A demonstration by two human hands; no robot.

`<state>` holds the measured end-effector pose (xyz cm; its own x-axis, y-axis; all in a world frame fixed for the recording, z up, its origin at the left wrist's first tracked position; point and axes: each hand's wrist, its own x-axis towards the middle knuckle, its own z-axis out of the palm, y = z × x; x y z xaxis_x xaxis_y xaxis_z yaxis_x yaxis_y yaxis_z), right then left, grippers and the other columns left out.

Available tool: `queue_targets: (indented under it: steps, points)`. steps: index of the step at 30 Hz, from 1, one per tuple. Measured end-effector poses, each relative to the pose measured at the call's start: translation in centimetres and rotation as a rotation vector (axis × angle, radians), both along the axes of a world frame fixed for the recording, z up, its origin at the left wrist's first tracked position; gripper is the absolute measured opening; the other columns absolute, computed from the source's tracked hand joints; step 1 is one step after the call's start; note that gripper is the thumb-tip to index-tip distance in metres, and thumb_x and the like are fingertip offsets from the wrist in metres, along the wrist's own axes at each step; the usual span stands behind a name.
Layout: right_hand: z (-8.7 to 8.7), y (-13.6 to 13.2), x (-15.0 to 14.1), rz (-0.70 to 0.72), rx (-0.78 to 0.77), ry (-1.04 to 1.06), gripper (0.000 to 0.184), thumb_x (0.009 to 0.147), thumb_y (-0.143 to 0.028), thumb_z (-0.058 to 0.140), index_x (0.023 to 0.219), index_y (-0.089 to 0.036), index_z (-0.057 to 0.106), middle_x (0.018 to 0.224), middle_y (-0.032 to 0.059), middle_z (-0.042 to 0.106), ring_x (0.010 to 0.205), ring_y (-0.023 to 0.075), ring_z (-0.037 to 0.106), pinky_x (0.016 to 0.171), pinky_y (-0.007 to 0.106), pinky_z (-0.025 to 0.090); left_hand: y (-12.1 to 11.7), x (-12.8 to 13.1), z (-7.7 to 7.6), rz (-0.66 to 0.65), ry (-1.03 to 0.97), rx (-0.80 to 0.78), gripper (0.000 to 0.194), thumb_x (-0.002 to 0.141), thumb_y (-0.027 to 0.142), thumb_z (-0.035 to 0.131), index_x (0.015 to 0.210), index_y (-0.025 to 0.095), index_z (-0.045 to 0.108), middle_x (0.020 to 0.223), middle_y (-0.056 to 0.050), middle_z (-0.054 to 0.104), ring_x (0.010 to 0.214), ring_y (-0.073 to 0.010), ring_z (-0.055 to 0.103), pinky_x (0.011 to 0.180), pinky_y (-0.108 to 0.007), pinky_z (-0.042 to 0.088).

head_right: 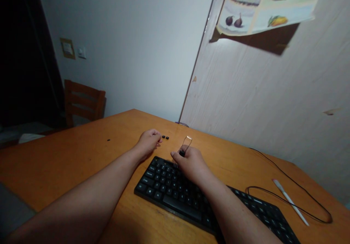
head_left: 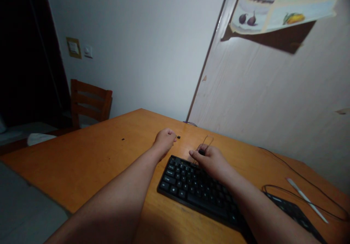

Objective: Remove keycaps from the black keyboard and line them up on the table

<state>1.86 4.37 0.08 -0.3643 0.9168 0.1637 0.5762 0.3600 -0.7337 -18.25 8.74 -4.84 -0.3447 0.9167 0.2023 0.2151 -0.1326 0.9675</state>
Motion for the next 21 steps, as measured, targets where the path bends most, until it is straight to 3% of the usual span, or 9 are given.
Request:
queue_targets:
  steps: [9,16,21]
  points:
    - [-0.1,-0.5,-0.4,-0.002,0.156,-0.130,0.025,0.081,-0.040,0.055,0.065,-0.020,0.054,0.058,-0.0012,0.057,0.055,0.0136,0.052,0.051,0.025,0.031,0.2,0.5,-0.2,-0.048,-0.015,0.019,0.012,0.075,0.028,0.052,0.076,0.017,0.056,0.066,-0.002,0.063,0.049,-0.0096,0.051,0.043,-0.020,0.031]
    - [-1.0,-0.3,-0.5,0.011,0.165,-0.123,0.022,0.082,-0.037,0.053,0.068,-0.020,0.055,0.061,-0.0007,0.058,0.058,0.0144,0.053,0.053,0.025,0.031,0.7,0.7,-1.1,-0.088,0.034,0.057,0.013,0.076,0.027,0.052,0.078,0.017,0.058,0.068,-0.002,0.064,0.050,-0.0095,0.051,0.047,-0.020,0.035]
    - [-1.1,-0.7,-0.8,0.020,0.168,-0.130,0.019,0.081,-0.036,0.054,0.070,-0.021,0.055,0.059,-0.0011,0.056,0.056,0.0142,0.050,0.053,0.025,0.030,0.4,1.0,-0.7,-0.085,0.063,0.056,0.014,0.075,0.029,0.053,0.077,0.017,0.060,0.069,-0.002,0.064,0.052,-0.0100,0.051,0.049,-0.021,0.036]
